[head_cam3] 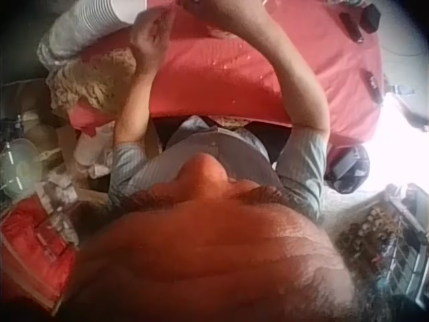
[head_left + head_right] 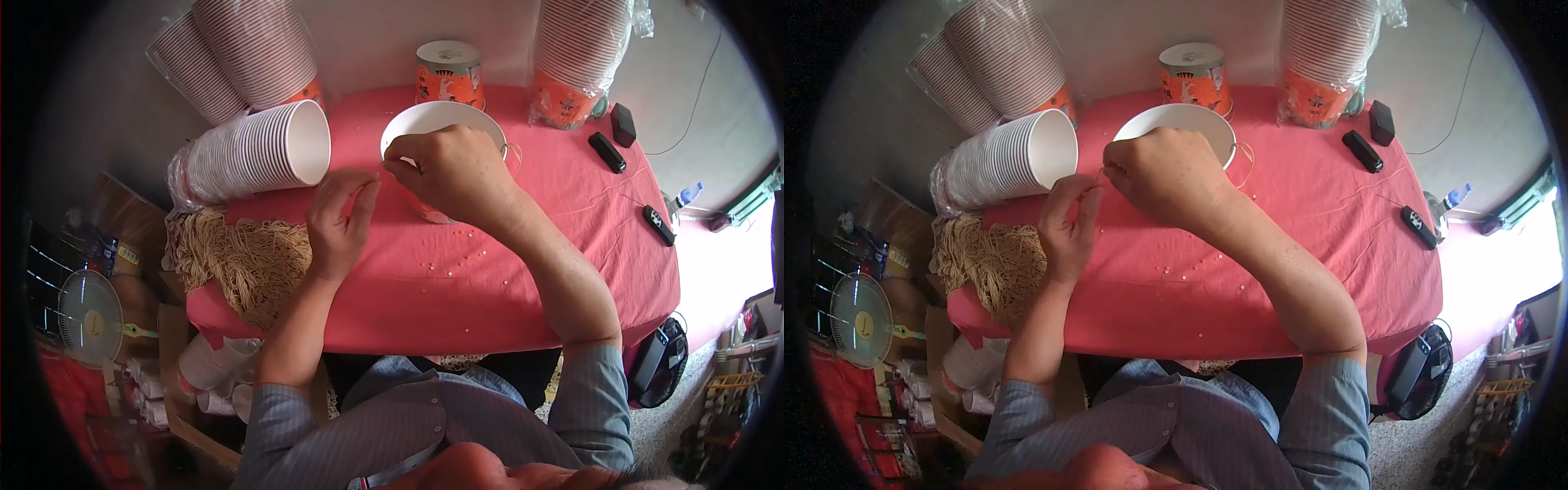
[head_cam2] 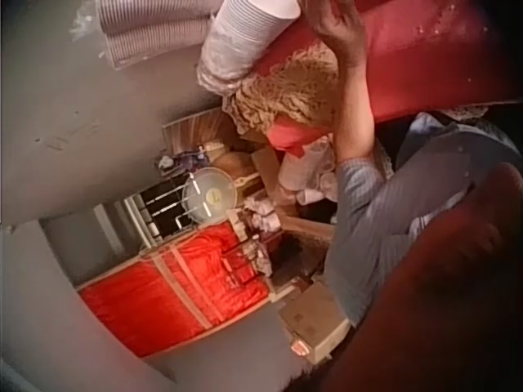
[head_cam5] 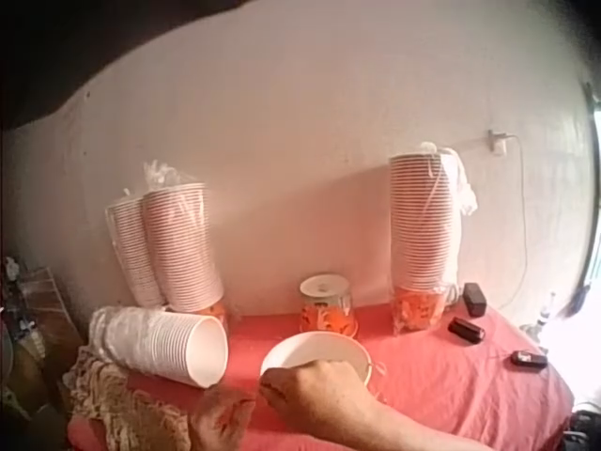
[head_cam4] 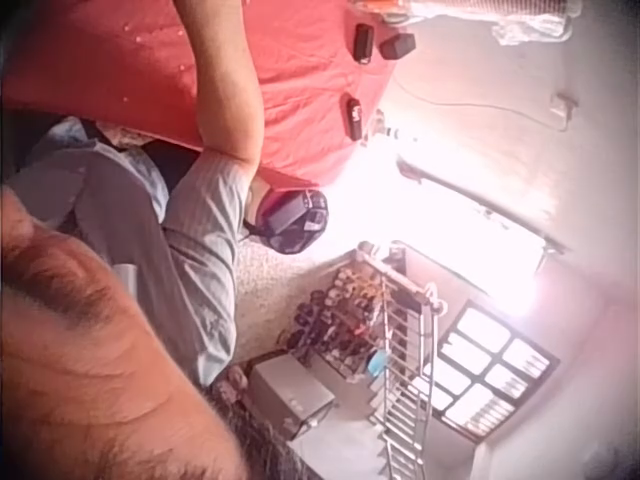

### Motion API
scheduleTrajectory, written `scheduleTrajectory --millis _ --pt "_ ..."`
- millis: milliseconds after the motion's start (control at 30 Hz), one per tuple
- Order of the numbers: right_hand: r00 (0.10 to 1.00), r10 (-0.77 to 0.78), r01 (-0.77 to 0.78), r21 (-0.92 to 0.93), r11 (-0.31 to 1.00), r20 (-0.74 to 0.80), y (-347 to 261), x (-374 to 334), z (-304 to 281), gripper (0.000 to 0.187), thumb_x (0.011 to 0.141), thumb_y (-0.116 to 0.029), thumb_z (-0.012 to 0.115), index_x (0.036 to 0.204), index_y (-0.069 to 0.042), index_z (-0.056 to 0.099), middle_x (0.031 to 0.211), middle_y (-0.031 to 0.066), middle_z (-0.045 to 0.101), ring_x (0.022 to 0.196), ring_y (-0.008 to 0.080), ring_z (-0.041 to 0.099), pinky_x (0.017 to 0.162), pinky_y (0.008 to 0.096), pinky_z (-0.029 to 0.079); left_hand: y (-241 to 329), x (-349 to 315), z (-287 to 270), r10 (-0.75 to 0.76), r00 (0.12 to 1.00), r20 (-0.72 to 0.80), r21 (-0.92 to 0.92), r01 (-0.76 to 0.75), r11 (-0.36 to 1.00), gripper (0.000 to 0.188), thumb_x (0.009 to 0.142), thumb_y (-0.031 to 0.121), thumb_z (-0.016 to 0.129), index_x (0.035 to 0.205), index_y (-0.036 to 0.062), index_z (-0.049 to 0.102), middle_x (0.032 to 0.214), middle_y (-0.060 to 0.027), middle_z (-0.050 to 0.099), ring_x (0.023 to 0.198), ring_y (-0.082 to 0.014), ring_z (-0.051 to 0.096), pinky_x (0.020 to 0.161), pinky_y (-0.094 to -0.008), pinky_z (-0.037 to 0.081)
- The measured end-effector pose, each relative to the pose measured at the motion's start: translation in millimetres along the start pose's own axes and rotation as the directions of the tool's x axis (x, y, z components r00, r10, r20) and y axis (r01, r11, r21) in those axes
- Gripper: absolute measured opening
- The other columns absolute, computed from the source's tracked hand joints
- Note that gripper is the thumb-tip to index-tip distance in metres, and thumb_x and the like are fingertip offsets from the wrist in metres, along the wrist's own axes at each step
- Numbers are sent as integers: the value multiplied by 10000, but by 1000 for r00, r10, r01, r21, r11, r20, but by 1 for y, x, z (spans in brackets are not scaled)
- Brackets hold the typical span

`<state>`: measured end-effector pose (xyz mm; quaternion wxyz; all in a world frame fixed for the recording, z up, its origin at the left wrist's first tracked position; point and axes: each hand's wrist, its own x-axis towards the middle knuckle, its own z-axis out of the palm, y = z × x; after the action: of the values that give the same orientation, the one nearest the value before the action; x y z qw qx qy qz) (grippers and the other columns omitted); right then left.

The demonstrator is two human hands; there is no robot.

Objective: Attaching string handles to paper buckets at a workstation.

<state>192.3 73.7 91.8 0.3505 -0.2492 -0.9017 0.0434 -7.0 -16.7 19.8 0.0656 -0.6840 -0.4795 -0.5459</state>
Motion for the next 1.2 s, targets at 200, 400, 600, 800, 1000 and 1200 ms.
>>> scheduleTrajectory --millis 200,400,600,800,1000,1200 --pt "994 43 -43 2 999 97 1 0 -7 169 927 -282 803 1028 -148 824 824 33 796 772 265 780 690 440 618 3 -1 -1 -37 999 -3 -17 37 999 75 1020 35 721 1076 -10 700 995 -124 731 853 -248 695 779 -355 553" --pt "984 -151 127 216 968 97 -9 -2 2 267 902 -242 838 1150 -148 810 873 53 799 810 302 784 717 450 611 9 -2 -2 -43 999 26 -111 45 993 67 1045 48 696 1071 -13 688 980 -117 710 854 -230 683 773 -341 543" --pt "990 -128 110 227 968 66 -5 0 -2 141 918 -241 820 1000 -127 834 857 82 793 774 307 766 700 427 601 7 -3 -5 -89 996 31 -131 92 987 103 1072 85 683 1061 -17 675 954 -110 695 826 -223 661 775 -333 530" --pt "994 -93 82 180 980 52 0 2 -8 136 948 -212 787 1036 -118 830 887 92 799 777 283 770 714 413 604 9 2 -7 3 1000 -2 -13 -3 1000 96 1064 64 671 1032 -26 675 938 -110 693 804 -200 651 739 -333 525" --pt "964 264 -247 292 924 -17 24 11 -3 176 968 -220 744 1051 -92 831 889 112 797 785 235 772 743 390 603 -21 21 0 -489 865 115 -228 502 834 200 1108 152 635 1033 -17 712 753 -8 629 672 -99 580 630 -276 461" --pt "972 193 -220 235 947 134 29 7 4 199 931 -207 753 1057 -76 832 909 132 806 802 261 775 771 406 604 -32 90 4 -537 774 334 -109 598 794 367 1061 406 703 1051 41 749 720 38 596 645 -53 541 585 -258 438"
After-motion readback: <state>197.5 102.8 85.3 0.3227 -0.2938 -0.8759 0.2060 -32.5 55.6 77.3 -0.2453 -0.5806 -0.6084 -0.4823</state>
